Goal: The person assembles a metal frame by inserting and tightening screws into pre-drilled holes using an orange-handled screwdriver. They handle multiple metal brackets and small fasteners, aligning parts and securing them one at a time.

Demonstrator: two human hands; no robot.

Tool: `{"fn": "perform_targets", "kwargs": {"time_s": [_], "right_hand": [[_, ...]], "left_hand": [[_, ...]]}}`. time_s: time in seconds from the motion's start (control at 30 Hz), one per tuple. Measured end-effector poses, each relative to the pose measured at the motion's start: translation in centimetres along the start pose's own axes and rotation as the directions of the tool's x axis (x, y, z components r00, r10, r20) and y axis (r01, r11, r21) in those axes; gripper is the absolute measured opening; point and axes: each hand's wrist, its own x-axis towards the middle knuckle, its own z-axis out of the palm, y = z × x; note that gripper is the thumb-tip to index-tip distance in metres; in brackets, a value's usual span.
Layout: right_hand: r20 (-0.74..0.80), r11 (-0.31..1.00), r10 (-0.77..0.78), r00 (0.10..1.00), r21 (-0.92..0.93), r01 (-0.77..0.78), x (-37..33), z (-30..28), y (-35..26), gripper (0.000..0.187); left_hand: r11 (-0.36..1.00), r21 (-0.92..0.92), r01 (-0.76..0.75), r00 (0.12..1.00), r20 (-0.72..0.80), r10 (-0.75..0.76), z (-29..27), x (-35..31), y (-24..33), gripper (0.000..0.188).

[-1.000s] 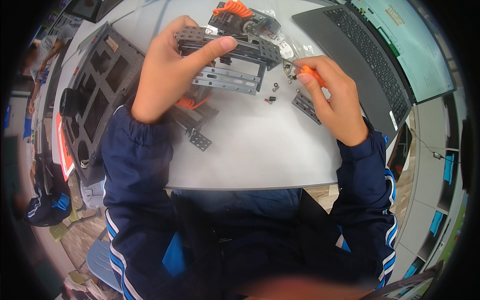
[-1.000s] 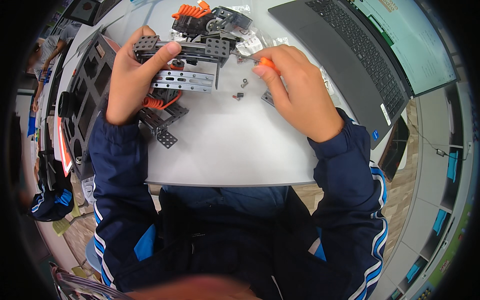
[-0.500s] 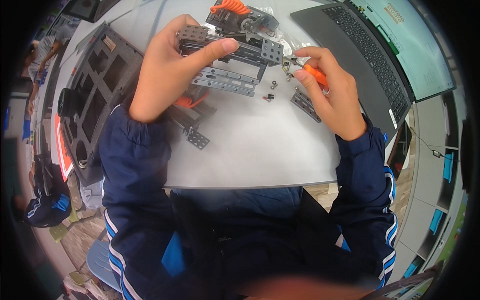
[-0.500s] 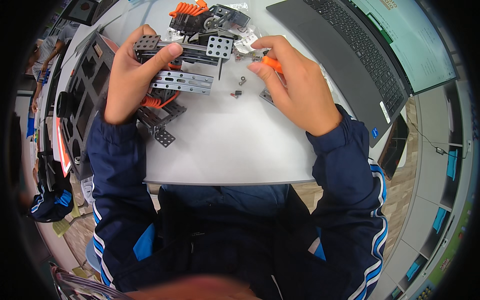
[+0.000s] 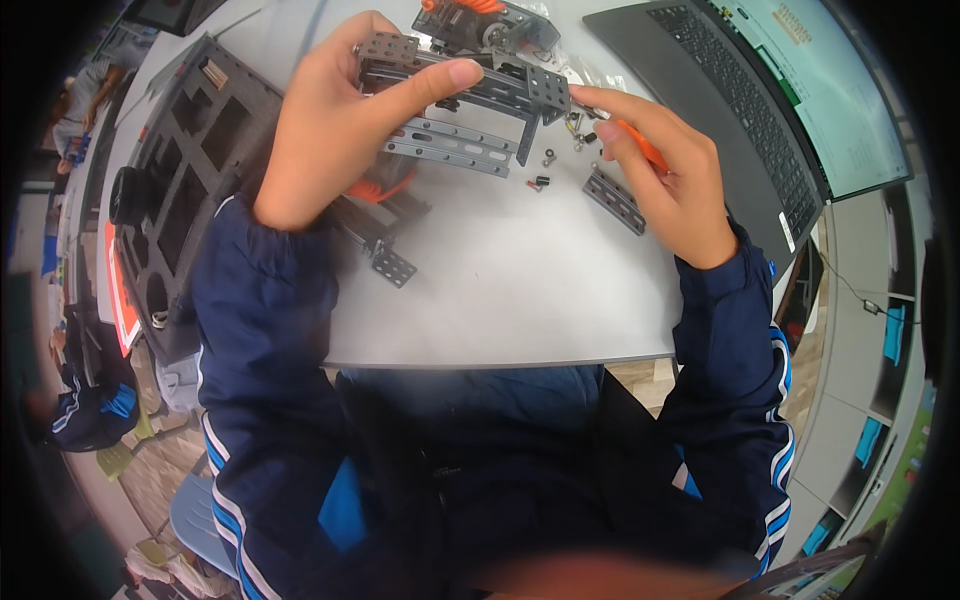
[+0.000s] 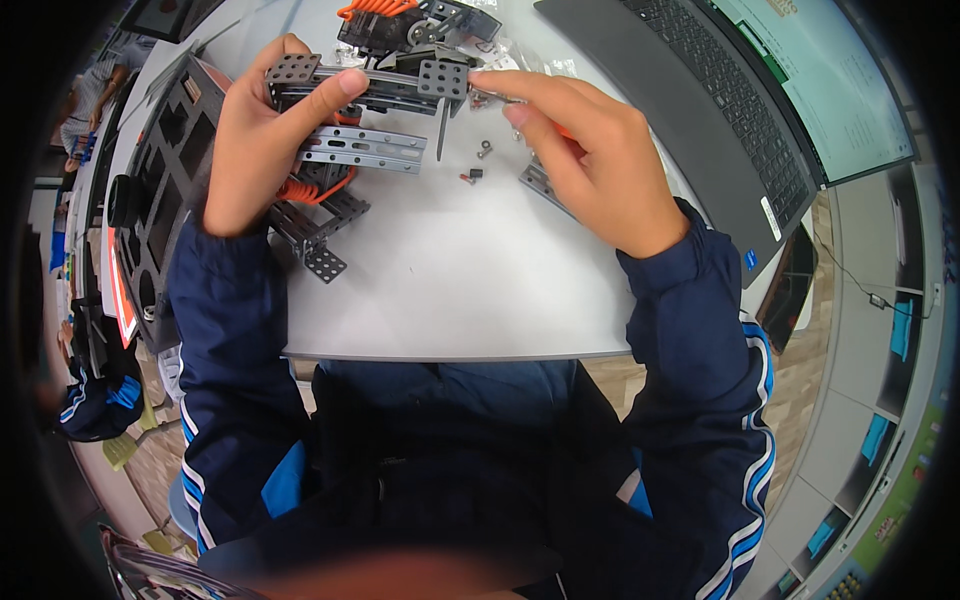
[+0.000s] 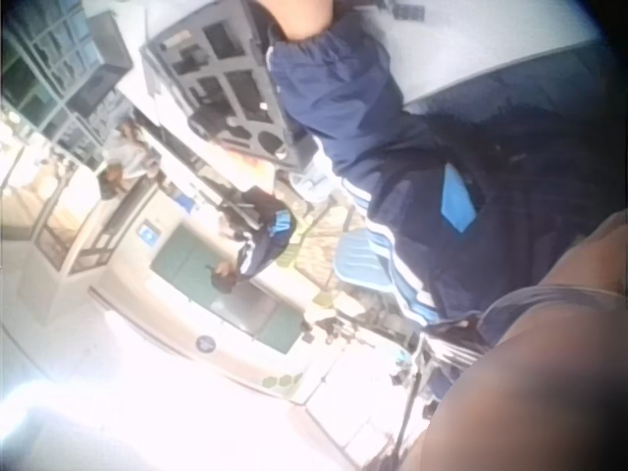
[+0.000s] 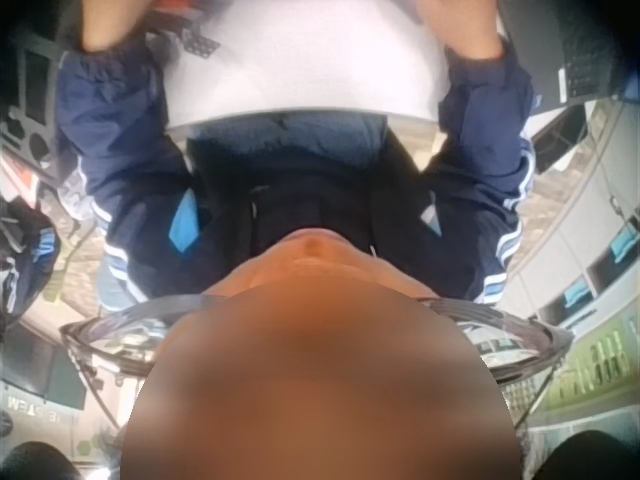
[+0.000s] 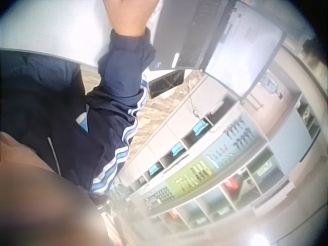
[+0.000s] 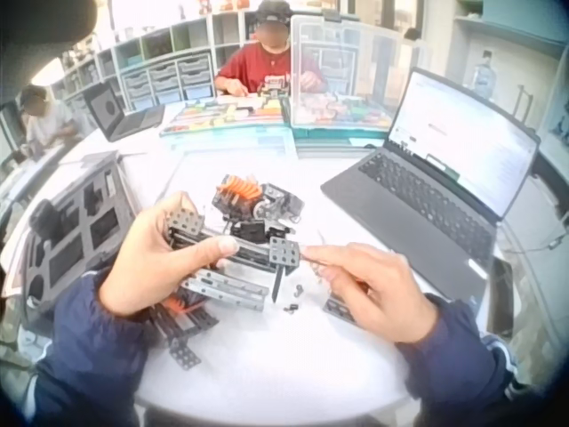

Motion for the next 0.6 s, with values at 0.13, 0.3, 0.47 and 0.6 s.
{"fn": "perform_targets", "kwargs": {"time_s": [0.13,0.3,0.47,0.6], "right_hand": [[0.02,0.998,0.037,0.999,-0.042,-0.036,0.1,-0.1,0.2,0.03],[0.065,0.989,0.126,0.99,-0.085,-0.12,0.1,-0.2,0.7,0.027],[0.024,0.995,0.045,0.999,-0.094,-0.043,0.0,0.6,1.4,0.027],[0.011,0.993,0.024,1.0,-0.119,-0.023,0.0,0.8,1.6,0.027]], "left_hand": [[0.999,-0.053,0.001,0.998,-0.064,-0.005,0.6,-0.2,-0.3,0.031],[0.994,0.047,-0.1,0.987,-0.124,0.105,0.6,0.1,-0.4,0.03],[0.99,0.141,-0.016,0.99,-0.138,0.036,0.4,-0.2,0.4,0.035],[0.991,-0.013,-0.136,0.977,-0.165,0.133,1.4,-0.3,0.5,0.029]]}}
